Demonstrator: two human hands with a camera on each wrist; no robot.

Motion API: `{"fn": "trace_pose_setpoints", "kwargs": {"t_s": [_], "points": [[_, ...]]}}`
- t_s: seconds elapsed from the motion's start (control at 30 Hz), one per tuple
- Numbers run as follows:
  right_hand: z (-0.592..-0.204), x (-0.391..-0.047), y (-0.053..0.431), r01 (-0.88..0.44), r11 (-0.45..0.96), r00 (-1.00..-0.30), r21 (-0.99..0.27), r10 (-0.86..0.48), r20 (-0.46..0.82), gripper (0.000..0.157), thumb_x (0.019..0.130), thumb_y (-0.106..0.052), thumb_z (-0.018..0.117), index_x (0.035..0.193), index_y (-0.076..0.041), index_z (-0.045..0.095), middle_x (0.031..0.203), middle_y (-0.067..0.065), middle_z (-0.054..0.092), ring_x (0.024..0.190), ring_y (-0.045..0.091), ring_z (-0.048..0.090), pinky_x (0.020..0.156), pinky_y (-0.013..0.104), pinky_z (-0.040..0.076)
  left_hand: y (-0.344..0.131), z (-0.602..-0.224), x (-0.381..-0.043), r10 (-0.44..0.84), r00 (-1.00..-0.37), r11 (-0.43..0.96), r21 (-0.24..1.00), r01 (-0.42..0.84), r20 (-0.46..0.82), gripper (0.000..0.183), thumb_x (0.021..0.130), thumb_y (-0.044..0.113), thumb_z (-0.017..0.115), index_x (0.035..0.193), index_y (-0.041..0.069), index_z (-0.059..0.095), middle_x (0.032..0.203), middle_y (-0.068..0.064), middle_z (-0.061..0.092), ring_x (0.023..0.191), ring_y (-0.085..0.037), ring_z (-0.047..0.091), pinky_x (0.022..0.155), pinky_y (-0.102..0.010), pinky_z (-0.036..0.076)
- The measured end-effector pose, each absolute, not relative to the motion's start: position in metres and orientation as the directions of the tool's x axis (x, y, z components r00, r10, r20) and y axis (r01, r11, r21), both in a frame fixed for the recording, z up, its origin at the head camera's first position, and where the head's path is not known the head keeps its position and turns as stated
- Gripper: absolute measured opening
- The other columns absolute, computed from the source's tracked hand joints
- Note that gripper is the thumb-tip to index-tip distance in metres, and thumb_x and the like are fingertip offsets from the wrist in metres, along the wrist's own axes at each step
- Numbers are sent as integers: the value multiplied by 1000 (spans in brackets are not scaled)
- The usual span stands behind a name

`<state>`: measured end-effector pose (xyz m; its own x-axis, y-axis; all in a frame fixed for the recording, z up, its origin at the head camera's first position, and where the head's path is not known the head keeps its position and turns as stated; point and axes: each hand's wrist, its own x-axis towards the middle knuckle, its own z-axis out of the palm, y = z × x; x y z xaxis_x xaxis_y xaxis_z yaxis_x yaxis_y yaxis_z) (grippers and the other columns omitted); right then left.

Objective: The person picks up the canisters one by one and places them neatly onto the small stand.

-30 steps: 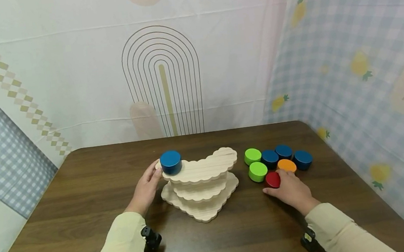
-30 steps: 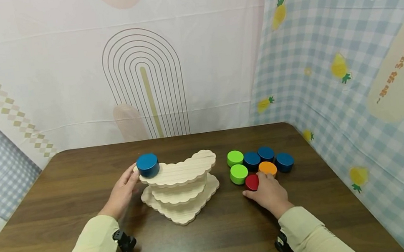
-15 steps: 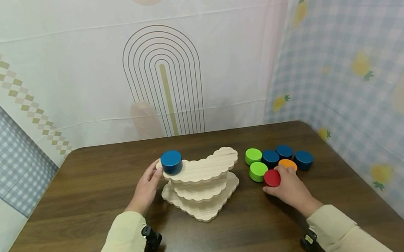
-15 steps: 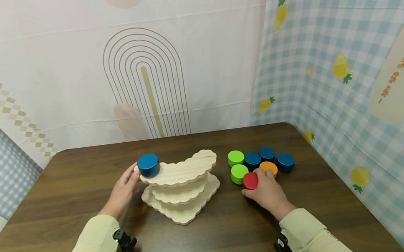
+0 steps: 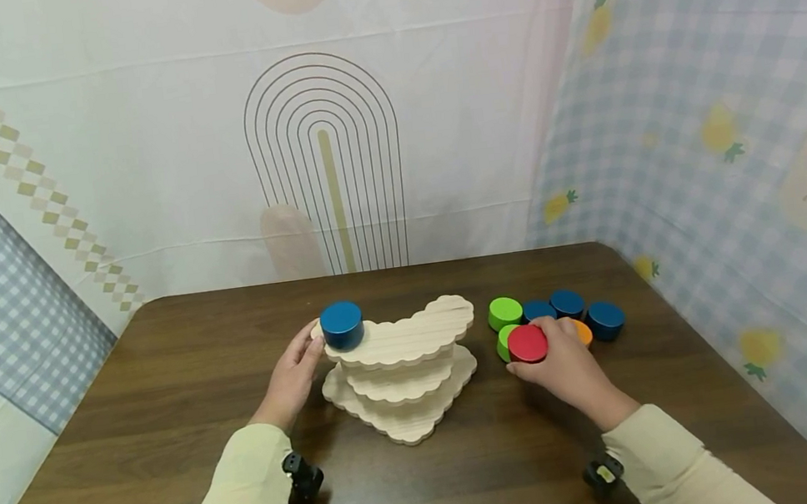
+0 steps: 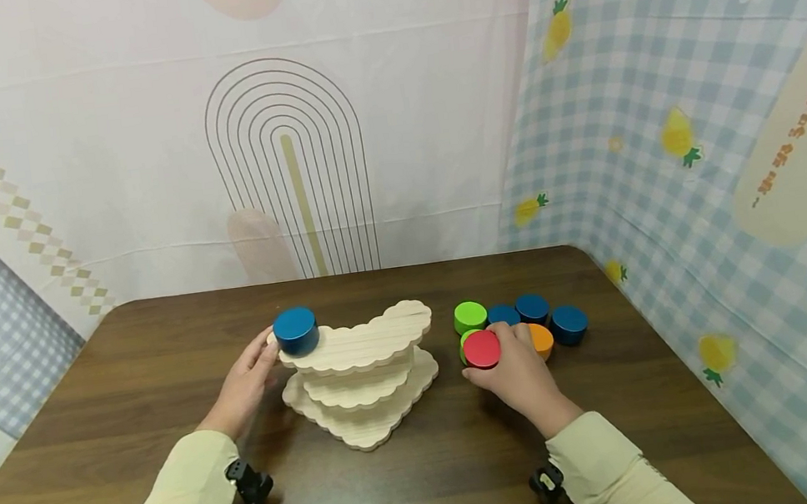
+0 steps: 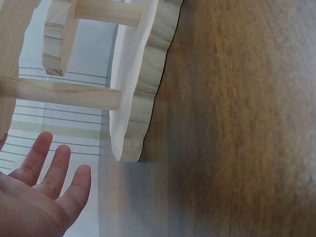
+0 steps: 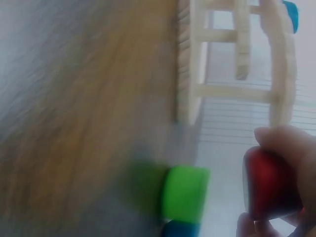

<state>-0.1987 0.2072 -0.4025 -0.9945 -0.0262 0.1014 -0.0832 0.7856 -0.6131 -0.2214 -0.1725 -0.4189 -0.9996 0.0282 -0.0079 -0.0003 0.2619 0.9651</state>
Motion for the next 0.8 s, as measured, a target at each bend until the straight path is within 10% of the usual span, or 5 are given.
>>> {"fn": "trace_pose_setpoints", "kwargs": {"t_s": [0.8], "points": [[-365,-211,159,-148,708,-987,-690,-66,144,70,80,-33,78,132,1,44,129,23,39,108,38,50,83,49,53,-170,-420,-221,24,-1000,229,973,-15,-21,55,103,42,40,151,16,31,152,-17,35,135,-39,37,105,-60,33]]}}
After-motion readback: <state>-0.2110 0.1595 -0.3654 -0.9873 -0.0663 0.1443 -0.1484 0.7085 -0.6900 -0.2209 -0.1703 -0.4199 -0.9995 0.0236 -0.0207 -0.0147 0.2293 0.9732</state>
